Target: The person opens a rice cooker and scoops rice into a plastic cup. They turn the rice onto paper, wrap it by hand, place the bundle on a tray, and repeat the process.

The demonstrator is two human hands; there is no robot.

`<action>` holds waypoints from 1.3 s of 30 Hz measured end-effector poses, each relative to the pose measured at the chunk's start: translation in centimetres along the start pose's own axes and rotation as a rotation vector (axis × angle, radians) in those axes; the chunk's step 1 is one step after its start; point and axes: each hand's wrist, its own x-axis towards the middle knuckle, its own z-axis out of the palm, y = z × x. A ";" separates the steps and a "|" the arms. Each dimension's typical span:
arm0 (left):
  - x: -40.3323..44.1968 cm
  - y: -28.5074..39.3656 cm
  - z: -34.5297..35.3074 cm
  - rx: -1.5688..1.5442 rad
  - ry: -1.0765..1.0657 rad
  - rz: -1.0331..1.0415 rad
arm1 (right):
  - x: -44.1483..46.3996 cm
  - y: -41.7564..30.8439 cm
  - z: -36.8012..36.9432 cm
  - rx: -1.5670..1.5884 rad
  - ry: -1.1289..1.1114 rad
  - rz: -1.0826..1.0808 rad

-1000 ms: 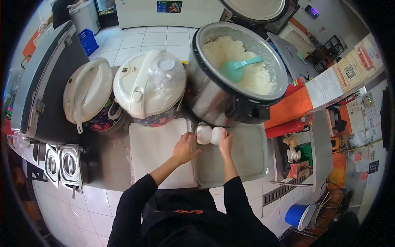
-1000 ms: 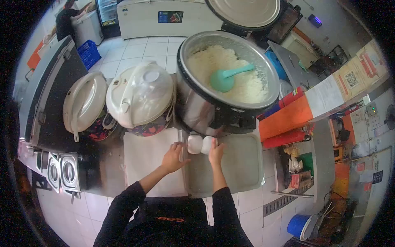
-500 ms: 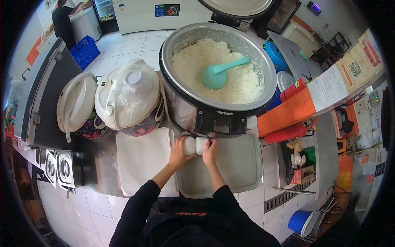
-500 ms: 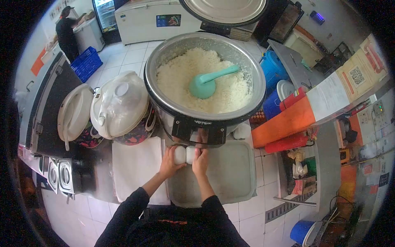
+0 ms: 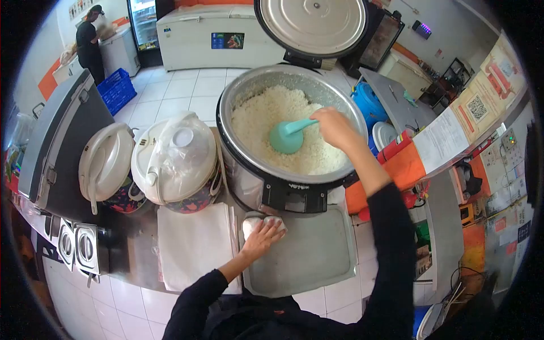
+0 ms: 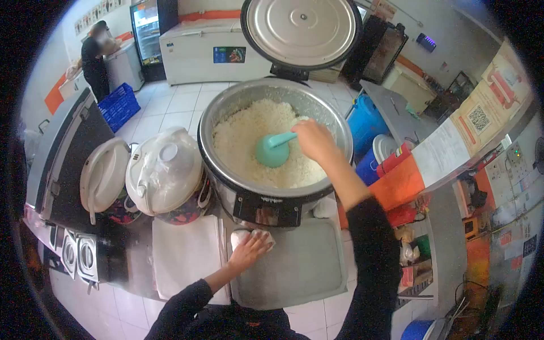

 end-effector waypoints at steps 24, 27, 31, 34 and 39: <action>-0.6 -1.8 -0.4 -0.251 0.006 0.016 | 9.6 3.6 2.5 -0.264 -0.294 0.334; -0.9 -1.3 -0.2 -0.238 0.064 -0.036 | 9.7 3.2 2.7 -0.264 -0.351 0.294; -0.8 -1.3 -0.5 -0.221 0.070 -0.065 | 8.8 1.3 2.0 -0.214 -0.479 0.283; -0.7 -1.4 -0.5 -0.245 0.063 -0.062 | 8.0 0.6 2.9 -0.212 -0.525 0.205; -0.8 -1.6 -0.4 -0.248 0.071 -0.066 | 7.2 -1.0 3.6 -0.188 -0.684 0.156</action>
